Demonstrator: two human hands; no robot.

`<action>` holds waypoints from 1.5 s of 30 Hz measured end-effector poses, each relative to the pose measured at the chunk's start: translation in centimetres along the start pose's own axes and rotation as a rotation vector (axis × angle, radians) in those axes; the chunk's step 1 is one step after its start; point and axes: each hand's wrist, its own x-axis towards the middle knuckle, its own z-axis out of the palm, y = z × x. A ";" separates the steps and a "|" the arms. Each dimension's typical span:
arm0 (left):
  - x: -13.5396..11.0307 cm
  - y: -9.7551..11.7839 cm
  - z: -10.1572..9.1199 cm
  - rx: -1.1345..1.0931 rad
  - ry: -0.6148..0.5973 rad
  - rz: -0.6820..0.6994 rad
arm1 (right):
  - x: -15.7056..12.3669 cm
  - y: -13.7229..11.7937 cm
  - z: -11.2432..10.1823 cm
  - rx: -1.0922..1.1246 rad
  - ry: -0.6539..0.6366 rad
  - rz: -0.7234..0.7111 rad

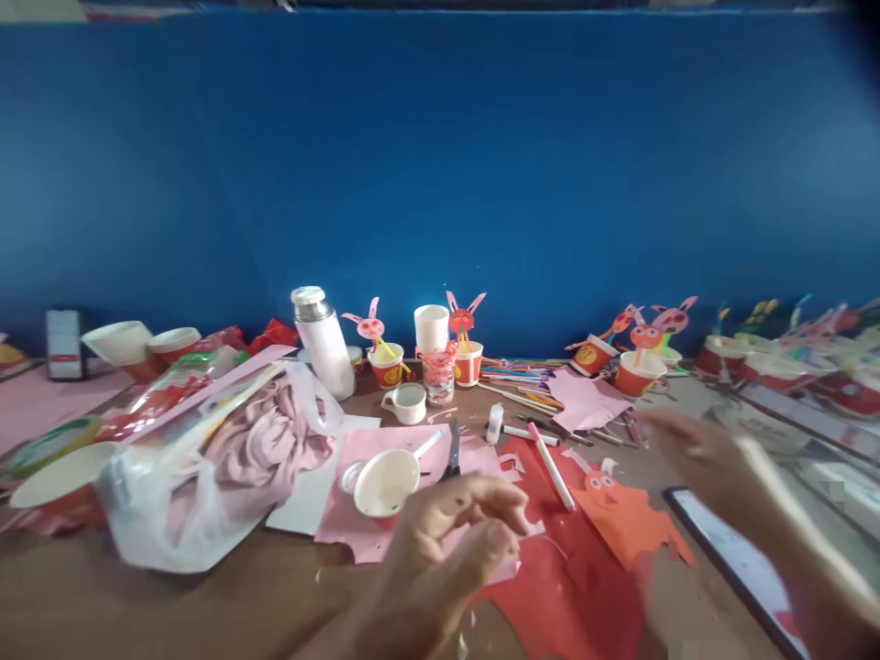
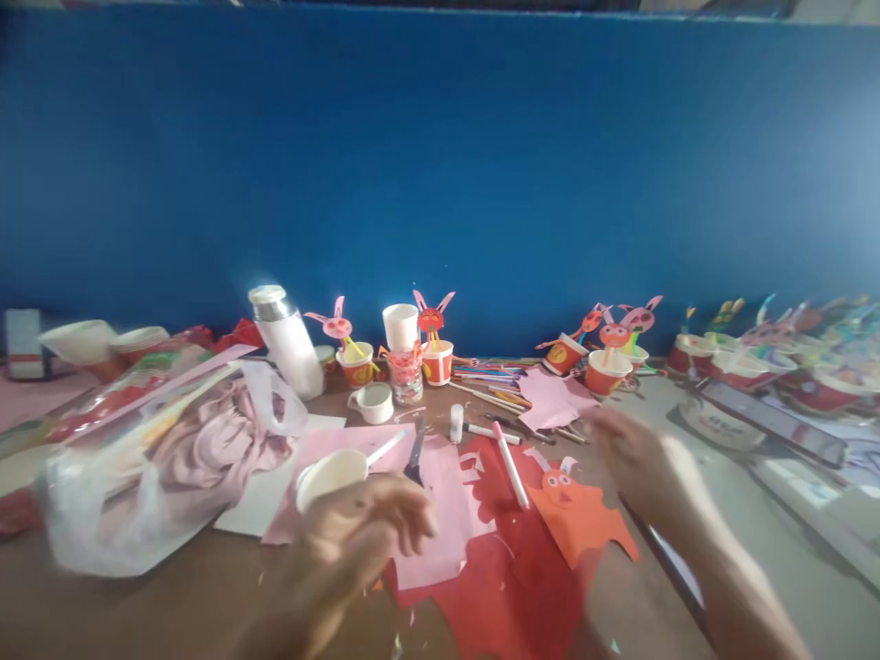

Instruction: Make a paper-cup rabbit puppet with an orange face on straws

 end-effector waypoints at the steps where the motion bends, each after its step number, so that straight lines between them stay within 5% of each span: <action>1: 0.3 -1.7 1.2 -0.029 -0.026 -0.085 | -0.2 0.4 0.5 -0.027 -0.080 0.013; 5: 0.9 -7.5 4.0 0.058 -0.107 -0.112 | -1.6 1.4 3.4 -0.117 -0.244 0.042; 9: 1.5 -9.5 4.3 0.079 -0.155 -0.154 | -2.5 1.2 4.8 -0.148 -0.276 0.034; 19: 0.6 -9.5 3.2 -0.127 -0.072 -0.329 | -2.2 1.5 5.1 -0.009 -0.280 0.116; 24: 1.1 -10.0 2.7 -0.291 0.058 -0.322 | -2.0 -2.9 2.3 0.662 -0.168 0.229; 30: 1.7 -10.8 2.2 -0.581 0.178 -0.357 | -2.9 -10.8 2.8 1.293 -0.660 0.174; 37: 1.9 -10.9 2.0 -0.538 0.256 -0.403 | -3.6 -11.5 6.9 1.346 -0.747 0.242; 45: 2.0 -11.6 2.3 -0.439 0.324 -0.501 | -4.6 -11.2 7.8 1.428 -0.831 0.346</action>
